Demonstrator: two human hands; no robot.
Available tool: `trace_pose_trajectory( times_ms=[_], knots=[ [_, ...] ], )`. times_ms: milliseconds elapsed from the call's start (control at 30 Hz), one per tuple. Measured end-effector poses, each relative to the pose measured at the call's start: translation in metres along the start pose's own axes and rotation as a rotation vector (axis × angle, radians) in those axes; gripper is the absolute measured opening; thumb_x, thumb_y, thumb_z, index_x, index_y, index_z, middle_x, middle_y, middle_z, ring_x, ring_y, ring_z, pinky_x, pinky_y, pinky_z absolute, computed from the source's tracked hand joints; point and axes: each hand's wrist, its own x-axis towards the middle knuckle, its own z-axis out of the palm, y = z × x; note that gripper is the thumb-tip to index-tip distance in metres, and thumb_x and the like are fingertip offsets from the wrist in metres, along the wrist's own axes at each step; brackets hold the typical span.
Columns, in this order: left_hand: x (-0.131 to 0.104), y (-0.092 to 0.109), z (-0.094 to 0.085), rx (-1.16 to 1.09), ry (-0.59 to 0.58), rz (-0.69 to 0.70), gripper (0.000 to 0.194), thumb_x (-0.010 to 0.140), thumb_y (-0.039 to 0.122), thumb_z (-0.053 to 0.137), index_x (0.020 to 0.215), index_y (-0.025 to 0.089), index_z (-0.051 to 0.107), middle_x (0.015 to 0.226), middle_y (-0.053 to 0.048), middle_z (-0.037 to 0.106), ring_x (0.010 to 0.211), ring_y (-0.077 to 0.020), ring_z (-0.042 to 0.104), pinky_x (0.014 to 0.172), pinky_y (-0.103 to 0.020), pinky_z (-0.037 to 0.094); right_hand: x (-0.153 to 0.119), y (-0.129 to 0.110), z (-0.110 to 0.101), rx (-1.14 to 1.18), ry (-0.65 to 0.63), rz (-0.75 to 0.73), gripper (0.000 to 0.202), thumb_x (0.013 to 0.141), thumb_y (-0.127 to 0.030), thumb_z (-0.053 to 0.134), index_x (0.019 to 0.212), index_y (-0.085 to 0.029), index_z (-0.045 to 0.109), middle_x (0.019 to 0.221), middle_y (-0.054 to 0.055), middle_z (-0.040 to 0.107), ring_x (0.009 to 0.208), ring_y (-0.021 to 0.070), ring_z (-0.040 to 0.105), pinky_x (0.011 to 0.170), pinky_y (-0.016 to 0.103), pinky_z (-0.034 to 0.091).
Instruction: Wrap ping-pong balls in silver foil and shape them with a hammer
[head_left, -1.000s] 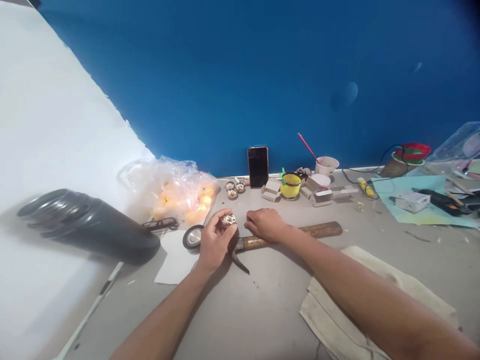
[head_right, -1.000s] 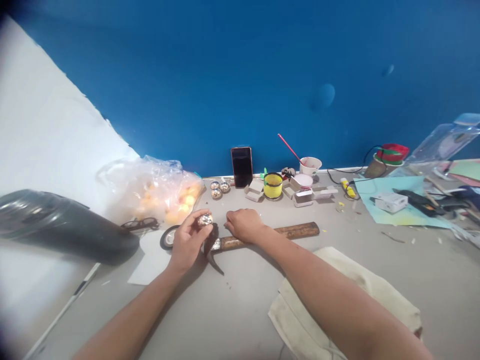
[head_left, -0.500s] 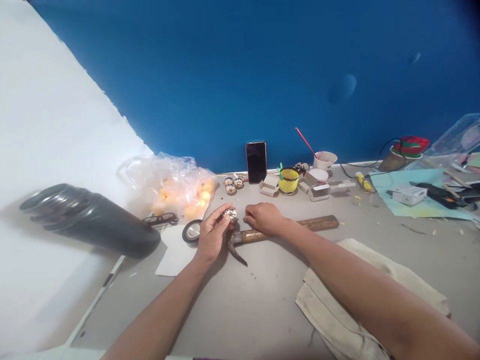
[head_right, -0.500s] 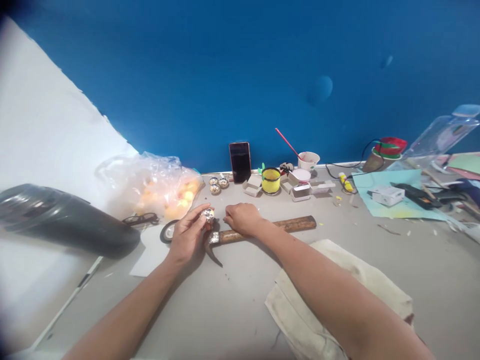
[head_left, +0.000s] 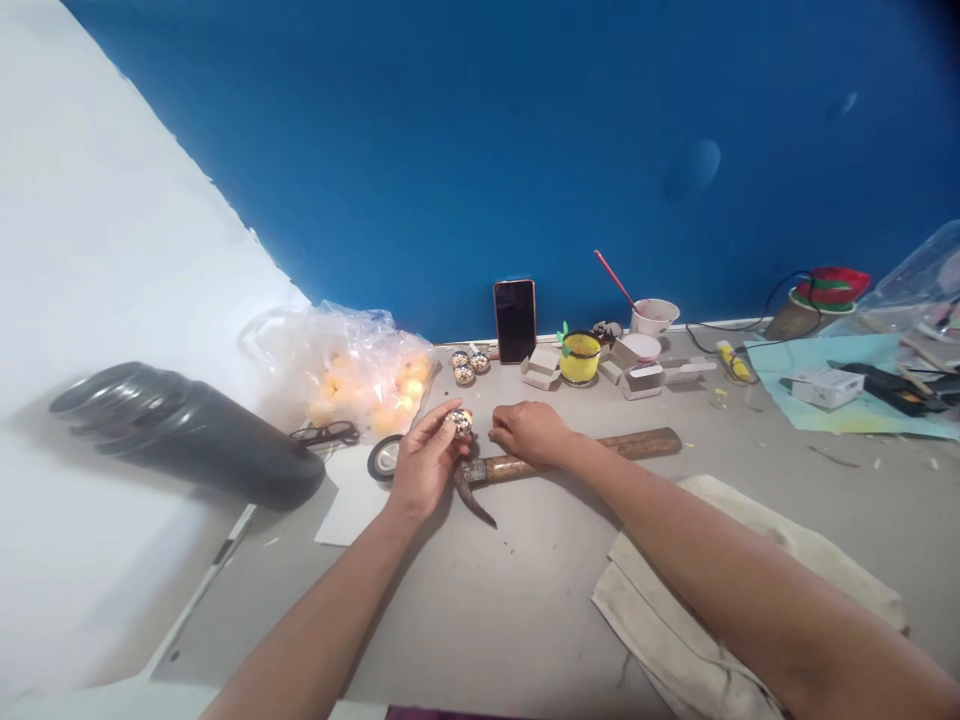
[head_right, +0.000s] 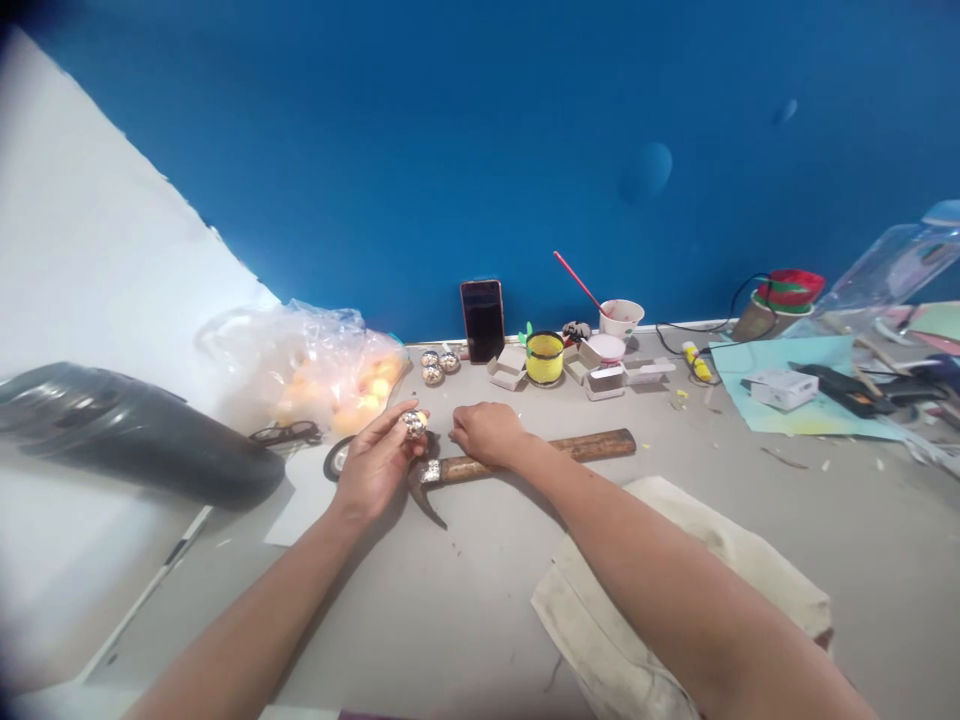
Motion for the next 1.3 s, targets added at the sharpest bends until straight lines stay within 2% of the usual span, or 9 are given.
trace_pose_trajectory(
  times_ms=[133,267,367,567,733,867,967,1300],
  knots=[
    [0.0011,0.0008,-0.002,-0.046,-0.007,0.014,0.046,0.078,0.043,0.084,0.113,0.015,0.077,0.095,-0.01,0.074,0.072,-0.017,0.067,0.062,-0.029,0.052,-0.0011,-0.0005,-0.0018,-0.003,-0.005,-0.002,0.031,0.103,-0.042,0.048,0.106,-0.022,0.071,0.107,0.01,0.078,0.093,0.0241,0.07,0.07,0.03,0.039],
    [0.0023,-0.0008,-0.0032,-0.016,0.009,0.016,0.044,0.078,0.036,0.084,0.115,0.015,0.076,0.105,-0.014,0.076,0.072,-0.0169,0.067,0.063,-0.03,0.052,-0.0004,0.0,-0.0005,0.005,-0.001,-0.004,0.031,0.103,-0.043,0.049,0.107,-0.022,0.071,0.106,0.01,0.078,0.093,0.0248,0.071,0.069,0.03,0.039],
    [0.0019,-0.0015,-0.0027,0.013,0.011,0.019,0.041,0.076,0.032,0.085,0.112,0.015,0.077,0.105,-0.013,0.076,0.072,-0.016,0.066,0.063,-0.029,0.05,0.0009,0.0009,0.0013,0.008,-0.004,0.004,0.033,0.103,-0.044,0.048,0.109,-0.022,0.071,0.108,0.011,0.078,0.095,0.025,0.07,0.072,0.03,0.041],
    [0.0006,-0.0002,-0.0016,0.021,0.021,0.026,0.04,0.075,0.035,0.087,0.109,0.017,0.078,0.094,-0.008,0.074,0.07,-0.0153,0.065,0.062,-0.028,0.049,0.0005,0.001,-0.0004,0.008,-0.018,0.003,0.033,0.104,-0.044,0.047,0.11,-0.022,0.071,0.11,0.011,0.077,0.096,0.0247,0.07,0.073,0.031,0.041],
    [-0.0005,0.002,-0.0006,0.008,0.014,0.036,0.041,0.08,0.035,0.082,0.115,0.015,0.076,0.099,-0.01,0.074,0.075,-0.0173,0.067,0.065,-0.03,0.052,-0.0009,0.0003,-0.0021,0.009,-0.021,0.012,0.032,0.103,-0.043,0.048,0.11,-0.023,0.071,0.11,0.011,0.077,0.096,0.0249,0.07,0.073,0.031,0.041],
    [-0.0008,0.0025,0.0004,0.031,0.017,0.005,0.046,0.074,0.028,0.085,0.118,0.017,0.075,0.105,-0.01,0.074,0.077,-0.0172,0.068,0.066,-0.03,0.052,-0.0015,-0.0006,-0.0037,0.015,-0.024,0.014,0.031,0.103,-0.043,0.048,0.109,-0.023,0.071,0.109,0.011,0.077,0.096,0.025,0.07,0.073,0.031,0.04],
    [0.0,0.0011,0.0005,0.046,0.025,0.001,0.048,0.07,0.027,0.087,0.116,0.017,0.075,0.103,-0.009,0.074,0.075,-0.0165,0.068,0.065,-0.029,0.052,-0.0019,-0.0014,-0.0052,0.026,-0.029,0.019,0.031,0.103,-0.043,0.049,0.109,-0.023,0.071,0.109,0.01,0.077,0.096,0.0247,0.07,0.072,0.03,0.04],
    [0.0006,0.0001,0.0007,0.078,0.023,-0.005,0.044,0.071,0.027,0.086,0.112,0.017,0.074,0.093,-0.006,0.072,0.07,-0.0148,0.066,0.062,-0.028,0.051,0.0002,0.0001,-0.0005,0.048,-0.026,0.012,0.031,0.103,-0.043,0.049,0.111,-0.023,0.071,0.111,0.01,0.077,0.099,0.0247,0.069,0.079,0.03,0.042]
  ],
)
